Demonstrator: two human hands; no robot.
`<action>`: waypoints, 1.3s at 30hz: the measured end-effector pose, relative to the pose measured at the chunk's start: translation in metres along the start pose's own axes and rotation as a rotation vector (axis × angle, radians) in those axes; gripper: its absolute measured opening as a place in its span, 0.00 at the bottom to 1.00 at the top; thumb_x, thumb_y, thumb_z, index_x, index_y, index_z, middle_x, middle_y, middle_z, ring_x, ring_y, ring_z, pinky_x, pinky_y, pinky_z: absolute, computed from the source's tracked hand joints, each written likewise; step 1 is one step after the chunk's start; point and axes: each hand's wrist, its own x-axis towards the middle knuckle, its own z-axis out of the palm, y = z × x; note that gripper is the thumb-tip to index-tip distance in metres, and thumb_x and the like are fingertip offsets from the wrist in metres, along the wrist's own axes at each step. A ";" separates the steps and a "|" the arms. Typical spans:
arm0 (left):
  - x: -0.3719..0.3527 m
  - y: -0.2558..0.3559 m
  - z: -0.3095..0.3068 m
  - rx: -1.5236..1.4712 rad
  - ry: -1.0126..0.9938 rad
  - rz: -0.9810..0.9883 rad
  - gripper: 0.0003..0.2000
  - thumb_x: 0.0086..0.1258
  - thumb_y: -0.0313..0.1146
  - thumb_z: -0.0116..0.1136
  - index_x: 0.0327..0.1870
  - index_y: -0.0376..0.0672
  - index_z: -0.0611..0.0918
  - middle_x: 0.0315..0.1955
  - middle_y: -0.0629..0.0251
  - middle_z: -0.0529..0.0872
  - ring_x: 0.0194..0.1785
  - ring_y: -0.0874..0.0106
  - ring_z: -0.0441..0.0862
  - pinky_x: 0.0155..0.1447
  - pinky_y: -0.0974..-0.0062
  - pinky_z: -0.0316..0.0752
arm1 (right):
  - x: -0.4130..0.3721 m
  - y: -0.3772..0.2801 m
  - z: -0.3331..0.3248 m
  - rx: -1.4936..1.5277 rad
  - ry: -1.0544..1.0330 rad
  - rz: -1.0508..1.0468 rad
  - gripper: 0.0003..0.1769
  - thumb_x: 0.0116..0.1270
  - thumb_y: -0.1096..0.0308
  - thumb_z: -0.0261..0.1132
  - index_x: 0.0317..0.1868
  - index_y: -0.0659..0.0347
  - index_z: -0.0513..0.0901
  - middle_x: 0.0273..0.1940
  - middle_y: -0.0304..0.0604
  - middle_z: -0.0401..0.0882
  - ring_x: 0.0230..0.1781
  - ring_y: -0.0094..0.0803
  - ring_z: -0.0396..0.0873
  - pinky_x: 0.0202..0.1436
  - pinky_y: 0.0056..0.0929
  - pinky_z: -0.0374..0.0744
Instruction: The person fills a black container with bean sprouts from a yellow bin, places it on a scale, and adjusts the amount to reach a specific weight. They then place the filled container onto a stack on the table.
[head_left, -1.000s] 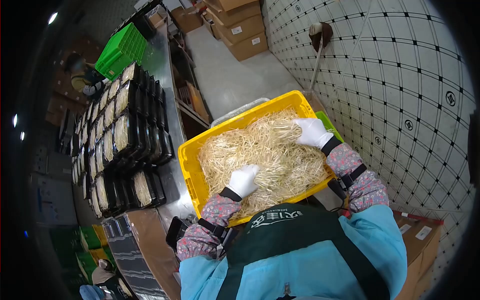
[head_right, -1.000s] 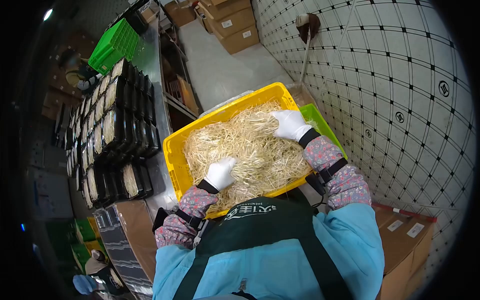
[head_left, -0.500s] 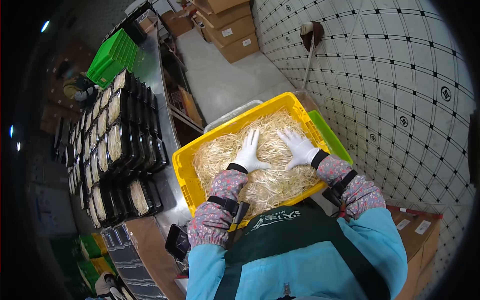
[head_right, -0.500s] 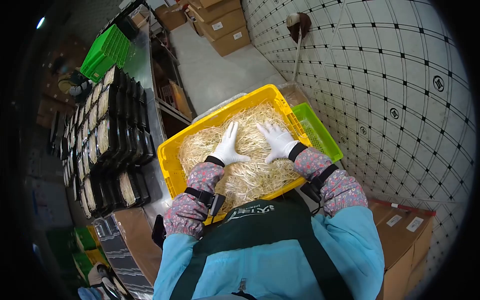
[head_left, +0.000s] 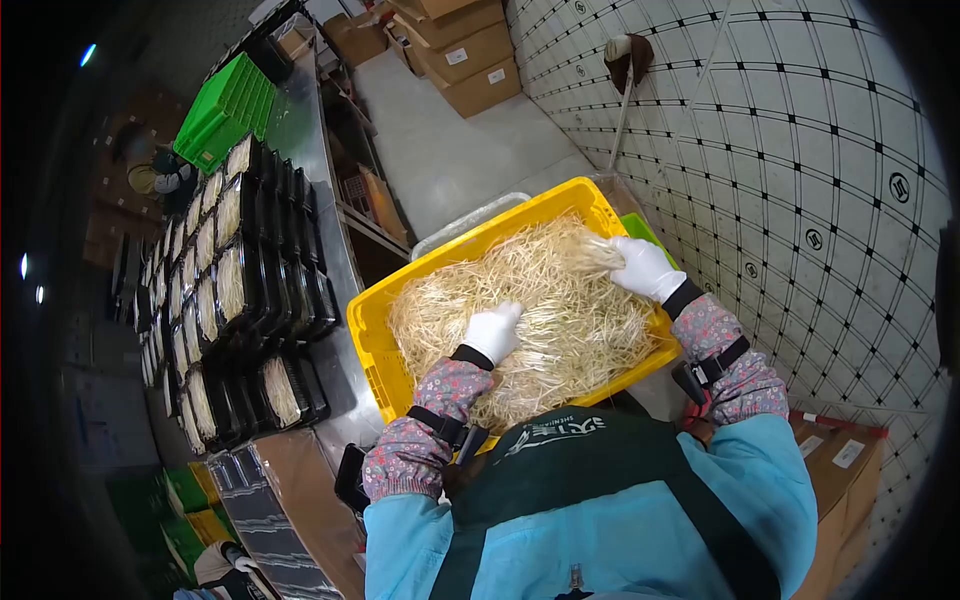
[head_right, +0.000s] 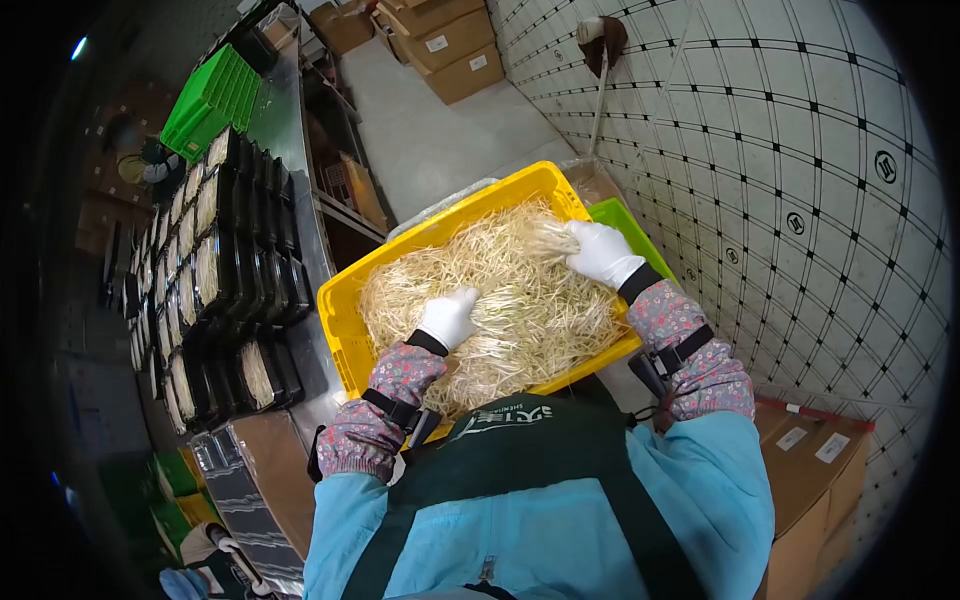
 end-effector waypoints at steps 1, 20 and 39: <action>0.000 0.004 -0.004 0.016 0.013 0.056 0.14 0.55 0.27 0.60 0.44 0.46 0.79 0.33 0.58 0.83 0.38 0.55 0.85 0.40 0.56 0.79 | 0.004 -0.009 -0.003 0.042 -0.022 0.002 0.21 0.56 0.60 0.68 0.50 0.58 0.80 0.42 0.55 0.85 0.46 0.53 0.83 0.50 0.46 0.81; -0.063 -0.007 0.030 -1.122 0.243 -0.467 0.24 0.80 0.41 0.51 0.68 0.31 0.73 0.63 0.52 0.79 0.68 0.66 0.75 0.73 0.73 0.64 | -0.002 -0.124 0.059 -0.349 -0.433 -0.275 0.78 0.38 0.26 0.75 0.80 0.63 0.47 0.75 0.72 0.52 0.77 0.65 0.52 0.77 0.55 0.57; -0.433 -0.049 -0.036 0.397 1.227 -1.716 0.30 0.71 0.39 0.62 0.69 0.32 0.70 0.65 0.43 0.74 0.68 0.50 0.71 0.75 0.57 0.62 | -0.004 -0.114 0.096 -0.389 -0.207 -0.355 0.58 0.36 0.49 0.82 0.68 0.66 0.66 0.46 0.52 0.80 0.50 0.47 0.81 0.55 0.39 0.79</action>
